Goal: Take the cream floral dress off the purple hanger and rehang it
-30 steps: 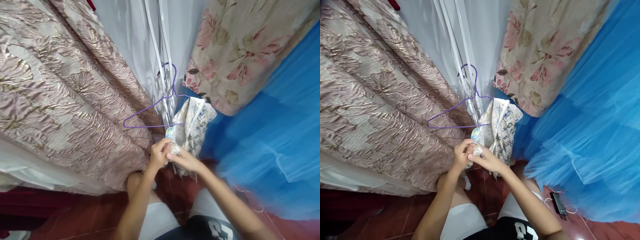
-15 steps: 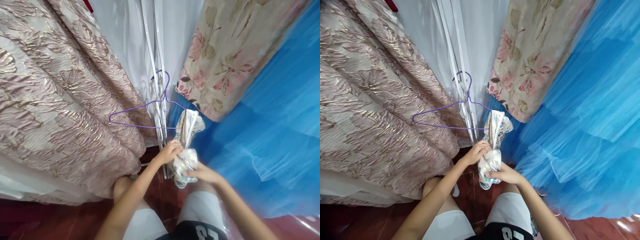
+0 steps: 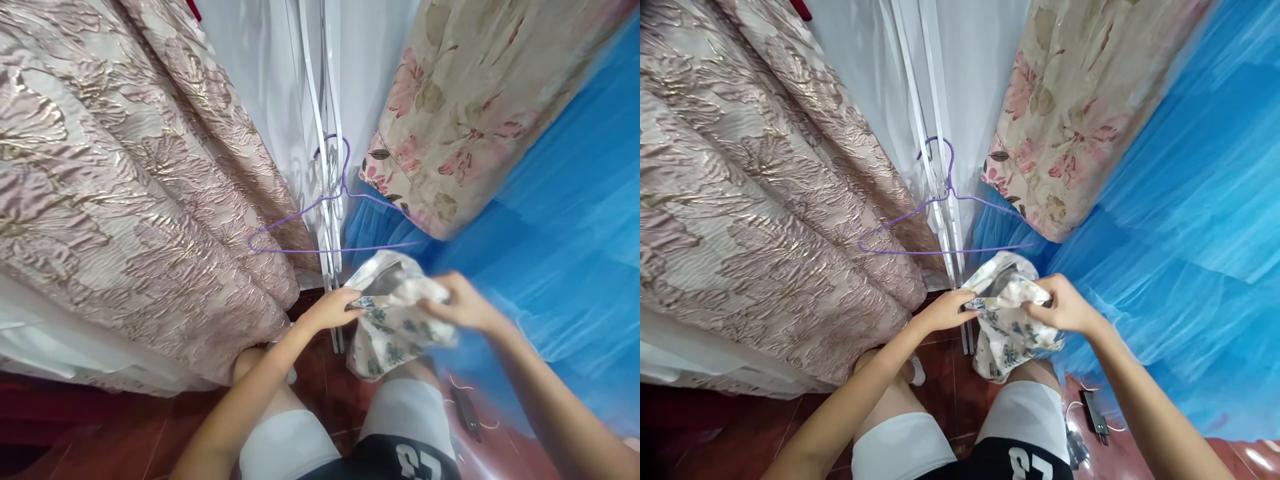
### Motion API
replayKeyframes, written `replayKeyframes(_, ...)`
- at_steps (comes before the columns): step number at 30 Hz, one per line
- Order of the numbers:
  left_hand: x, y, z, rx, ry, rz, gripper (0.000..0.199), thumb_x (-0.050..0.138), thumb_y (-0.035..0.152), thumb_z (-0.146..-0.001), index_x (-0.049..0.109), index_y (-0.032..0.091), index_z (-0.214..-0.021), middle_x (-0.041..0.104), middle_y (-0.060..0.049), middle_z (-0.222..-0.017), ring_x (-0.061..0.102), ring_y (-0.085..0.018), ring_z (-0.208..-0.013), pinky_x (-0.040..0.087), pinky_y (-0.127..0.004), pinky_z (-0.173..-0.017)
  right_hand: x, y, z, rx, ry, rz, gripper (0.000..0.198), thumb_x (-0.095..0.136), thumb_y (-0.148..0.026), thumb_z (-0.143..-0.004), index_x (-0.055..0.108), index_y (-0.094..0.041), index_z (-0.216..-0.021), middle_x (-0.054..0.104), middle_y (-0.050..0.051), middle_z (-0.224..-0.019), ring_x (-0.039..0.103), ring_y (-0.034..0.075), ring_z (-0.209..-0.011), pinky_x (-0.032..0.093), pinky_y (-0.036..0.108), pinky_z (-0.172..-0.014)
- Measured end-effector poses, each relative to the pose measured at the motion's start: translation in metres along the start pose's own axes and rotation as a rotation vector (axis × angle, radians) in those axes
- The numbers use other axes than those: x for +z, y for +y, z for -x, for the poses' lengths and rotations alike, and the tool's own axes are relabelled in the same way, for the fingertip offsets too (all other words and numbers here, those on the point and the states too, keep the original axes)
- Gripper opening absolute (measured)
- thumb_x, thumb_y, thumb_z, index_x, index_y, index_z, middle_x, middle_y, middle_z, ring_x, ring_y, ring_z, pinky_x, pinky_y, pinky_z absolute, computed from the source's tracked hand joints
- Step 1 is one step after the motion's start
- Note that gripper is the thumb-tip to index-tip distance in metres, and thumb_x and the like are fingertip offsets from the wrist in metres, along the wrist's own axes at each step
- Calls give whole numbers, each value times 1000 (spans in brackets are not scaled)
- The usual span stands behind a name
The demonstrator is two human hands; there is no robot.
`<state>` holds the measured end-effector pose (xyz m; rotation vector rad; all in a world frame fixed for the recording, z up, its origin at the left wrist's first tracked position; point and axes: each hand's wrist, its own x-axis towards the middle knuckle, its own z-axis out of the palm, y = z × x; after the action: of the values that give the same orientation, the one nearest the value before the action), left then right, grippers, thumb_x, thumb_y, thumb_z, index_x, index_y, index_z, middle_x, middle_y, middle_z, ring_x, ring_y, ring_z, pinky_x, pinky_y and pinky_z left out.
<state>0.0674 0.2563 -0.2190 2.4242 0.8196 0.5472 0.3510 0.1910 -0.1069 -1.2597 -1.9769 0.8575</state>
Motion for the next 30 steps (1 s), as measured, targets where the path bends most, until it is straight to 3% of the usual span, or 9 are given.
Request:
replayKeyframes(5, -2, -14, 41, -210, -45, 40, 37, 57, 43, -99, 56, 18, -72, 54, 2, -64, 52, -16, -62, 34, -27, -61, -30, 16, -15, 31, 250, -141, 21, 65, -34, -64, 55, -20, -53, 44, -2, -47, 34, 11, -44, 23, 24, -41)
replayKeyframes(8, -4, -18, 68, -289, 22, 113, 36, 58, 44, -97, 57, 18, -73, 56, 3, -68, 53, -16, -65, 36, -26, -61, -34, 31, -27, 15, 386, -188, 21, 63, -33, -63, 51, -21, -50, 42, -2, -47, 33, 11, -45, 22, 25, -41)
replayKeyframes(10, -16, -21, 82, -300, 141, 108, 26, 57, 40, -97, 62, 20, -83, 64, 0, -80, 59, -19, -76, 43, -28, -70, -31, 36, -36, -10, 391, -169, 24, 64, -34, -65, 51, -21, -50, 41, -2, -47, 33, 12, -46, 24, 26, -43)
replayKeyframes(13, -48, -31, 95, -278, 369, 24, 14, 54, 31, -95, 65, 22, -93, 68, -4, -93, 63, -23, -89, 47, -33, -82, -21, 30, -50, -139, 336, -68, 23, 62, -33, -71, 55, -21, -52, 49, 0, -53, 43, 15, -52, 33, 28, -49)
replayKeyframes(17, -108, -50, 98, -253, 602, -205, 19, 42, 21, -90, 61, 22, -89, 66, -8, -90, 62, -26, -91, 47, -36, -84, -2, 12, -75, -369, 377, 70, 13, 61, -27, -73, 64, -21, -62, 63, 7, -76, 60, 24, -77, 48, 36, -72)
replayKeyframes(20, -148, -63, 92, -273, 693, -338, 19, 41, 19, -87, 60, 22, -89, 66, -10, -92, 61, -27, -94, 47, -37, -87, 13, 10, -103, -407, 349, 160, 10, 60, -24, -75, 65, -20, -67, 67, 12, -105, 62, 30, -106, 48, 41, -91)
replayKeyframes(22, -167, -67, 84, -276, 723, -365, 19, 41, 17, -86, 59, 21, -90, 66, -10, -94, 61, -27, -95, 47, -36, -90, 23, 15, -121, -373, 272, 181, 11, 59, -24, -76, 65, -19, -68, 65, 12, -112, 59, 31, -115, 47, 40, -93)
replayKeyframes(27, -193, -69, 59, -223, 761, -287, 22, 40, 10, -81, 58, 21, -90, 70, -9, -104, 64, -24, -103, 47, -35, -95, 48, 30, -134, -238, 201, 178, 15, 52, -24, -79, 55, -20, -65, 58, 3, -78, 57, 18, -72, 42, 30, -69)
replayKeyframes(30, -198, -65, 44, -201, 841, -275, 21, 40, 10, -77, 57, 21, -85, 70, -9, -107, 63, -23, -108, 46, -34, -98, 55, 30, -119, -254, 234, 162, 18, 50, -22, -79, 45, -22, -61, 50, 0, -69, 50, 16, -63, 36, 29, -62)
